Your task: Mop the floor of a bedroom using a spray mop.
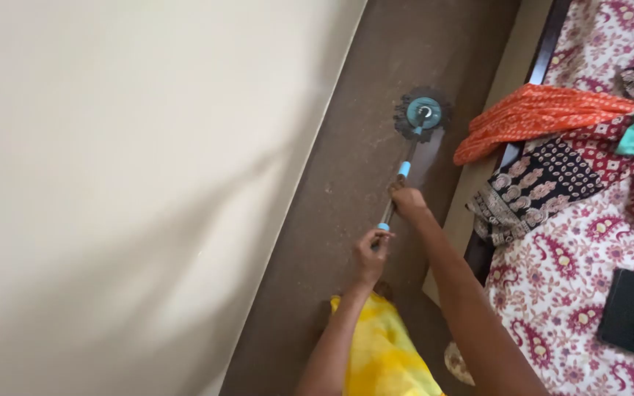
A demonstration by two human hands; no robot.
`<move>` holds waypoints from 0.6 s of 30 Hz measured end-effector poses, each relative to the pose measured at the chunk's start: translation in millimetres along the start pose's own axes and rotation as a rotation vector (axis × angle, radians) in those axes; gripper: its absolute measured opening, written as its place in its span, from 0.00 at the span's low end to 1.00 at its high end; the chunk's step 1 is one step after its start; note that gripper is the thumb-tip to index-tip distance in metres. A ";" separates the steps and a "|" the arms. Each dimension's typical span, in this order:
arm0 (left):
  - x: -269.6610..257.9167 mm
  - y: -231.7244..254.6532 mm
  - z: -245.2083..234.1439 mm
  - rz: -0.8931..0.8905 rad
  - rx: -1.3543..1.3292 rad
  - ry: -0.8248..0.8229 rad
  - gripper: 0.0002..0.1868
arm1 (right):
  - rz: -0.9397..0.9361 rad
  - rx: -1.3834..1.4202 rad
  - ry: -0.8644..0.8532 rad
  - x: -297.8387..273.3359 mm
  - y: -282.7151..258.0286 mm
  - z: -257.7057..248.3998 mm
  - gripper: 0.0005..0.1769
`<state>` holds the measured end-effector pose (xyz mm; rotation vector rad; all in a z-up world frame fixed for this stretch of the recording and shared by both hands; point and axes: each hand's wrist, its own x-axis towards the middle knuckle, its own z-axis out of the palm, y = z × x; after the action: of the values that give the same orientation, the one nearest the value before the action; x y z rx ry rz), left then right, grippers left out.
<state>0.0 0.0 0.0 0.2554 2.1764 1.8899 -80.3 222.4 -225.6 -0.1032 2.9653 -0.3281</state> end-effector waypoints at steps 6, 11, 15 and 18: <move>14.5 -1.5 43.5 0.033 -0.040 -0.076 0.04 | 0.040 -0.063 0.136 -25.1 33.3 -40.3 0.18; -33.4 -16.8 49.1 -0.088 -0.055 -0.095 0.07 | 0.072 -0.036 0.199 -80.4 24.5 -17.5 0.18; -79.8 -18.9 24.7 -0.142 -0.172 -0.148 0.09 | 0.055 0.055 0.268 -127.5 -16.5 -6.9 0.13; -127.5 6.1 -8.6 -0.135 -0.098 -0.172 0.11 | 0.036 0.108 0.334 -166.2 -58.9 5.9 0.14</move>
<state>118.9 -44.4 16.2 0.2370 1.9332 1.8228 87.5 177.9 -193.6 0.0198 3.2631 -0.5486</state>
